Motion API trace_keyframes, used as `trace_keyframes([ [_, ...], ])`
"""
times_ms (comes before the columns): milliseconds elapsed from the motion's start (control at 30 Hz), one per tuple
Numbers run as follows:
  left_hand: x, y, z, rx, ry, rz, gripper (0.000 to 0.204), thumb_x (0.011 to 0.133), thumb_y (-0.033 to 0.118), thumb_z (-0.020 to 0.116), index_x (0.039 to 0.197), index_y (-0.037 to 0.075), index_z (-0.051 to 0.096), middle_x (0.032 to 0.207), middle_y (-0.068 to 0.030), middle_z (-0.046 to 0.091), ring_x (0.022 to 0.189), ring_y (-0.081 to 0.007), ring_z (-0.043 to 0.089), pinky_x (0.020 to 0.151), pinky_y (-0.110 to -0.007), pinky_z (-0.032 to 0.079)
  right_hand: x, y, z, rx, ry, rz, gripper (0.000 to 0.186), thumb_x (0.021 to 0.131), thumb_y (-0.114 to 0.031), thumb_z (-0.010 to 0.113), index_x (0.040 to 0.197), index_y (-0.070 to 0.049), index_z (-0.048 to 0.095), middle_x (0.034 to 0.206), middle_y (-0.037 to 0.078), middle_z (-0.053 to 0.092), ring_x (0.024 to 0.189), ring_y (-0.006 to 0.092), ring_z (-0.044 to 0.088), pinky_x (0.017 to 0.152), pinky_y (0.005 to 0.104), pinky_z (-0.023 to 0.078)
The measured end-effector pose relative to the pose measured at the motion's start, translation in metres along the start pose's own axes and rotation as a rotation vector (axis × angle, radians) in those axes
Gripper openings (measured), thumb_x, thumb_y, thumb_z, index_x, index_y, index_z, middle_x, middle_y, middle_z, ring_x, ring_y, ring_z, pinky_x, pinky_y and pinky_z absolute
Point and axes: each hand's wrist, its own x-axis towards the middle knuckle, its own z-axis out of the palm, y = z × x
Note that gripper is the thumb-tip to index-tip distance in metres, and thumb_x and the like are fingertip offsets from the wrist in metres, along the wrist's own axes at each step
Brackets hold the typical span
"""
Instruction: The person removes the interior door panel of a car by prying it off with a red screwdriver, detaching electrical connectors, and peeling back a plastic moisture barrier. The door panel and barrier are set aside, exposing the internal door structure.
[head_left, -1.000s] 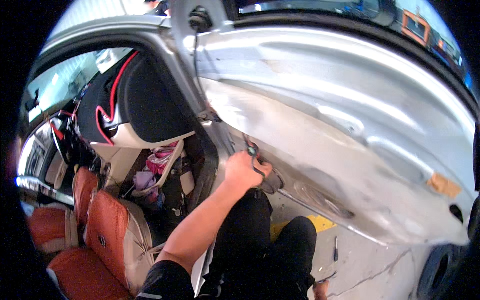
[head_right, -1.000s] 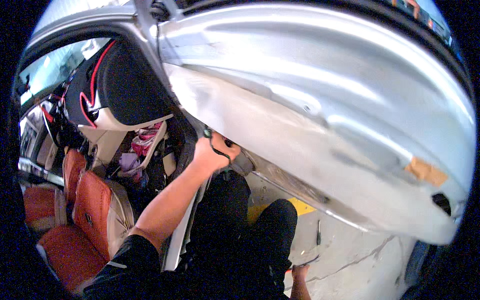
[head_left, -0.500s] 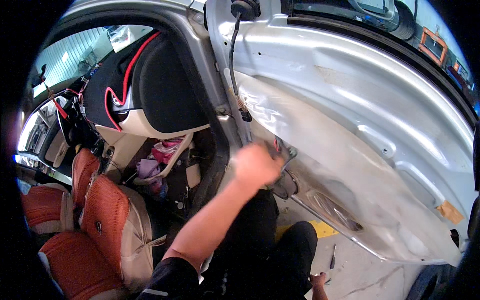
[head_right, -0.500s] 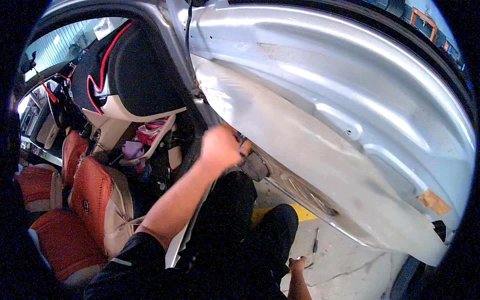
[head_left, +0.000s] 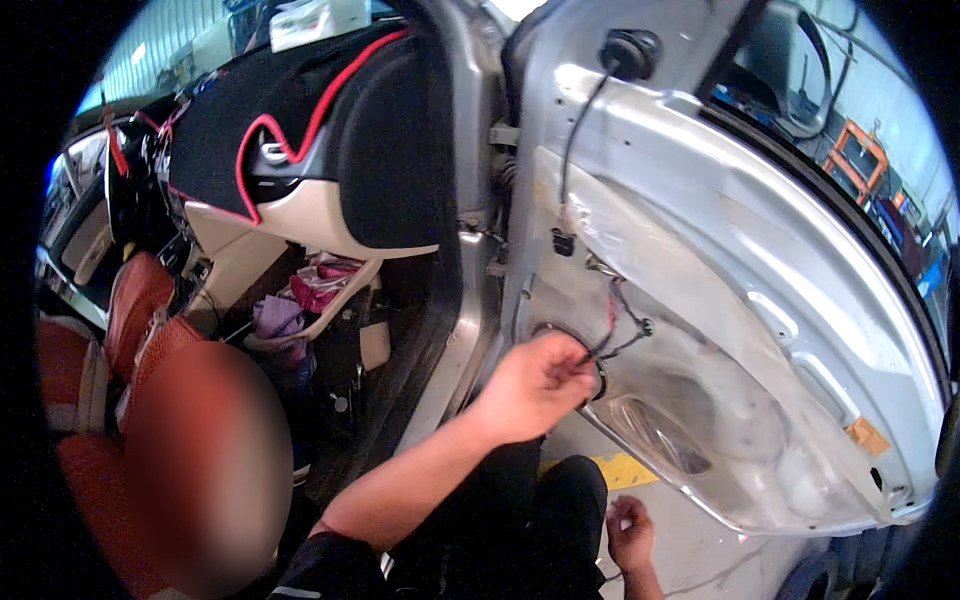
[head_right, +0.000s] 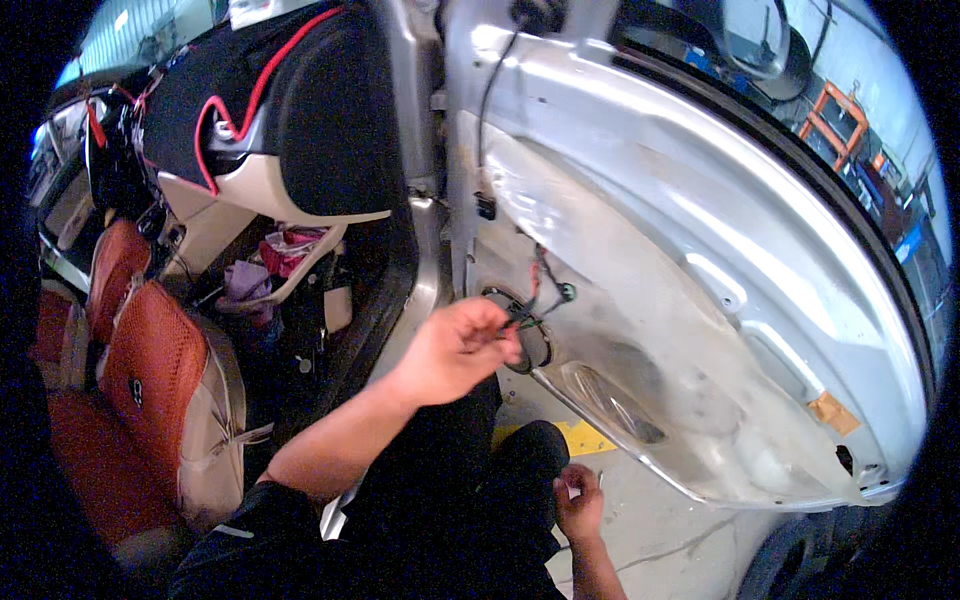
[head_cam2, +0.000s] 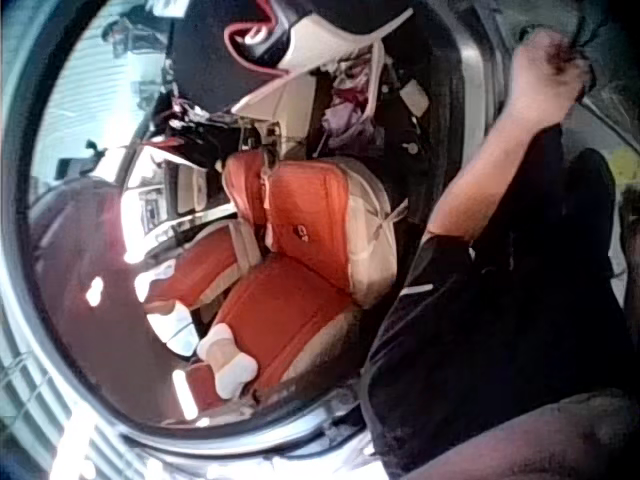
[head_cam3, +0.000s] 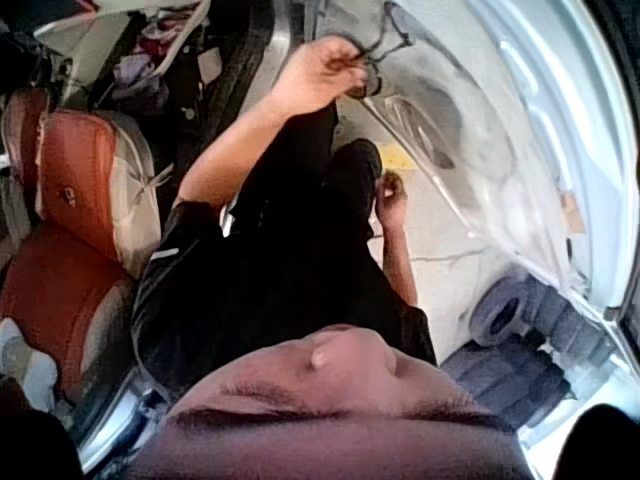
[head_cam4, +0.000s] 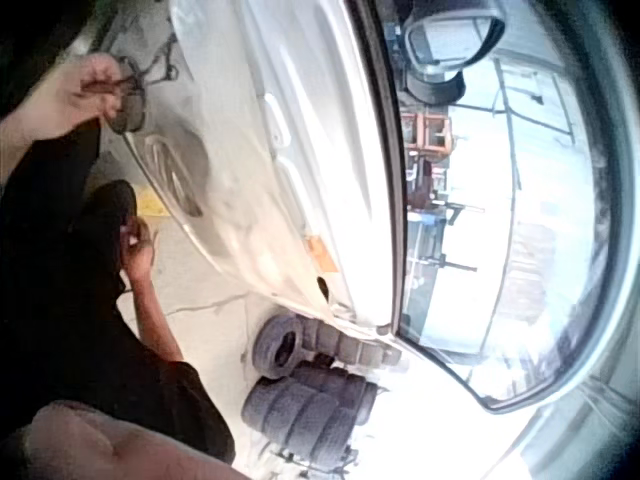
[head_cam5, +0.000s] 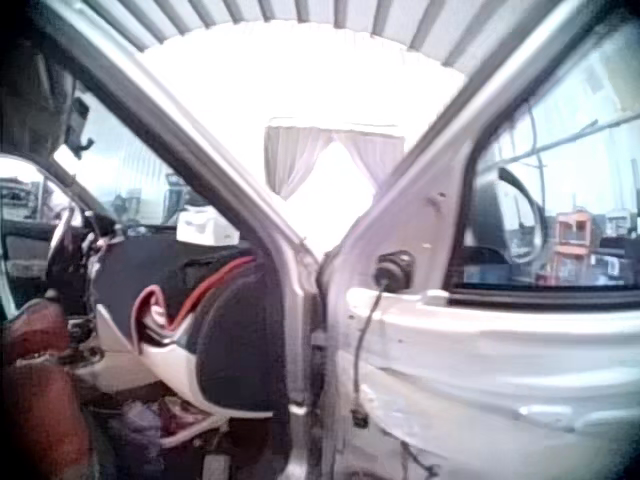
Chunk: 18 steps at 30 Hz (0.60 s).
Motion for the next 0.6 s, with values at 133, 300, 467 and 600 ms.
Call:
trace_keyframes([
  [133, 0.002, 0.008, 0.024, -0.13, -0.138, 0.044, 0.017, 0.097, 0.002, 0.07, 0.112, 0.002, 0.061, 0.098, -0.0005, 0.068, 0.092, -0.0076, 0.064, 0.082, -0.025, 0.053, 0.039, -0.197, -0.074, -0.335, 0.275, -0.885, 0.039, 0.08, -0.007, 0.078, 0.117, -0.004, 0.065, 0.12, 0.021, 0.064, 0.107, 0.0377, 0.064, 0.093, 0.048, 0.051],
  [300, -0.008, 0.007, 0.017, -0.088, -0.147, 0.127, 0.025, 0.1, 0.006, 0.068, 0.123, 0.0, 0.063, 0.102, -0.0015, 0.069, 0.092, -0.0083, 0.064, 0.084, -0.027, 0.054, 0.124, -0.356, -0.072, -0.889, 0.642, -0.939, 0.05, 0.072, -0.008, 0.082, 0.12, -0.007, 0.066, 0.123, 0.017, 0.063, 0.115, 0.0377, 0.06, 0.1, 0.0482, 0.046],
  [467, -0.008, 0.001, 0.0, 0.21, -0.121, 0.207, 0.038, 0.098, 0.012, 0.071, 0.131, -0.005, 0.061, 0.108, -0.0105, 0.071, 0.102, -0.014, 0.067, 0.09, -0.033, 0.056, 0.181, -0.368, -0.059, -1.001, 0.585, -0.99, 0.028, 0.078, -0.009, 0.074, 0.106, -0.008, 0.07, 0.104, 0.008, 0.065, 0.096, 0.0295, 0.064, 0.084, 0.0434, 0.049],
  [600, 0.012, -0.034, -0.022, 0.018, -0.082, 0.119, 0.036, 0.1, 0.014, 0.069, 0.131, -0.004, 0.063, 0.116, -0.0086, 0.072, 0.102, -0.0139, 0.067, 0.091, -0.031, 0.055, 0.183, -0.353, -0.031, -0.969, 0.567, -1.128, 0.019, 0.079, -0.009, 0.068, 0.098, -0.008, 0.07, 0.09, 0.004, 0.061, 0.083, 0.0267, 0.061, 0.071, 0.0409, 0.047],
])
